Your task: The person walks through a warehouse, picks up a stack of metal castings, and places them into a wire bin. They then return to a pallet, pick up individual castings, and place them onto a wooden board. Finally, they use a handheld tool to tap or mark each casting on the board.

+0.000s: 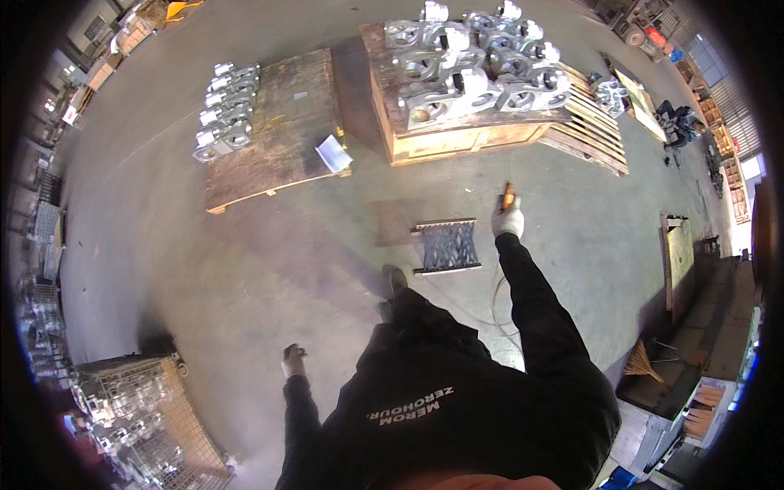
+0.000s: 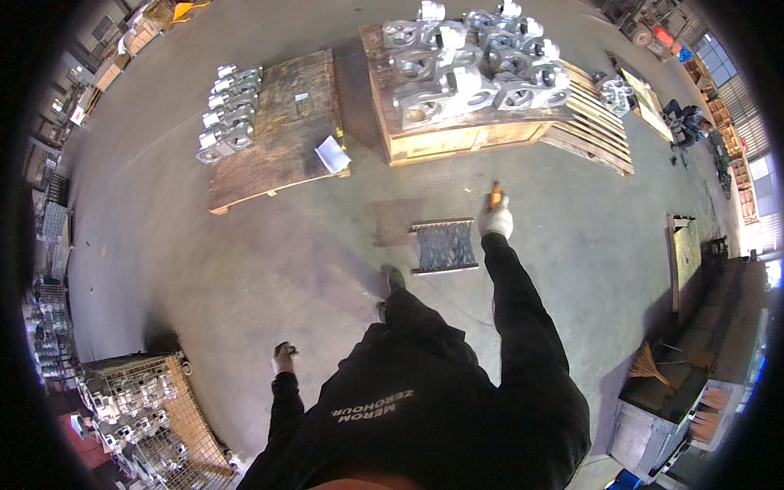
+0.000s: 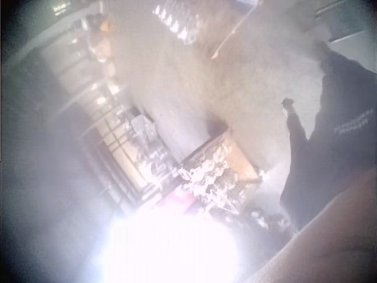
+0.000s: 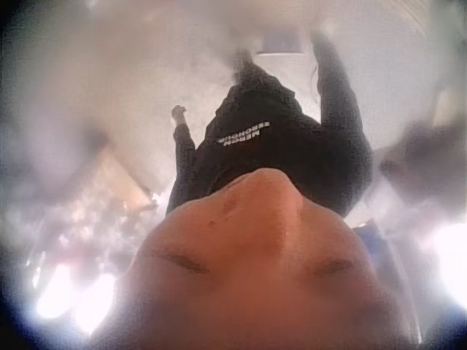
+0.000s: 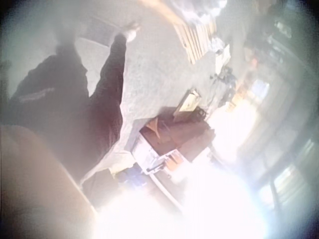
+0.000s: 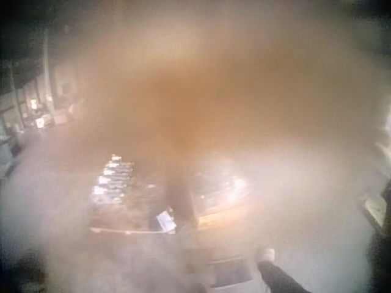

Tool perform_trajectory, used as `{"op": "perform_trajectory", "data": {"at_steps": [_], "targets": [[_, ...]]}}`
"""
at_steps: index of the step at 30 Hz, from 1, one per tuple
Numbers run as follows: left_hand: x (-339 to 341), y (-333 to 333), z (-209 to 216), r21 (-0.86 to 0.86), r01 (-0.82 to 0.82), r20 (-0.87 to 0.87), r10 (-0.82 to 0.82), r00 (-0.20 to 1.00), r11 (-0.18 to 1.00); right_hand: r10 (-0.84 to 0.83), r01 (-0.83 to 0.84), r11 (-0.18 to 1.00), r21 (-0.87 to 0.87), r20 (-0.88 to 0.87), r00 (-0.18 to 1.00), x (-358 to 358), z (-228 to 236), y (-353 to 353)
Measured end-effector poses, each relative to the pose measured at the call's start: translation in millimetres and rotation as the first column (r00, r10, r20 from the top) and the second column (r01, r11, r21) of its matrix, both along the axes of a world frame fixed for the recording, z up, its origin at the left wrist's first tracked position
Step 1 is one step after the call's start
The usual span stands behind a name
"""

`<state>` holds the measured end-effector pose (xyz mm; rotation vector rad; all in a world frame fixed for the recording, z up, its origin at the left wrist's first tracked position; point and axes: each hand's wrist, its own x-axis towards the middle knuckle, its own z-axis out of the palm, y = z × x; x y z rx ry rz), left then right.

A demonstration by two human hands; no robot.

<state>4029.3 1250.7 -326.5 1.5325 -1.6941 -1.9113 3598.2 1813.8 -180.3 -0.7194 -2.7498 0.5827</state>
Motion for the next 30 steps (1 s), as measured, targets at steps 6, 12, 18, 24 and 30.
{"op": "perform_trajectory", "data": {"at_steps": [6,12,18,24,30], "targets": [[-2,31,-16,0.193,0.021,0.127,-0.046,0.991,0.981,0.129,-0.119,0.99,-0.076,0.138,0.982,-18,-27,-57],[-3,23,10,-0.121,0.91,0.741,-0.574,0.348,0.396,0.213,-0.168,0.969,-0.181,0.269,0.939,-46,-72,-113],[-71,-20,54,-0.136,0.594,0.507,-0.459,0.729,0.793,0.179,-0.091,0.957,-0.275,0.316,0.932,-94,-106,-135],[-186,-51,90,-0.029,0.15,0.085,-0.147,0.985,0.988,0.222,-0.154,0.963,-0.221,0.328,0.918,-132,-102,-124],[-245,-70,83,-0.002,0.298,0.14,-0.294,0.945,0.955,0.179,-0.108,0.97,-0.218,0.335,0.925,-155,-62,-122]]}}
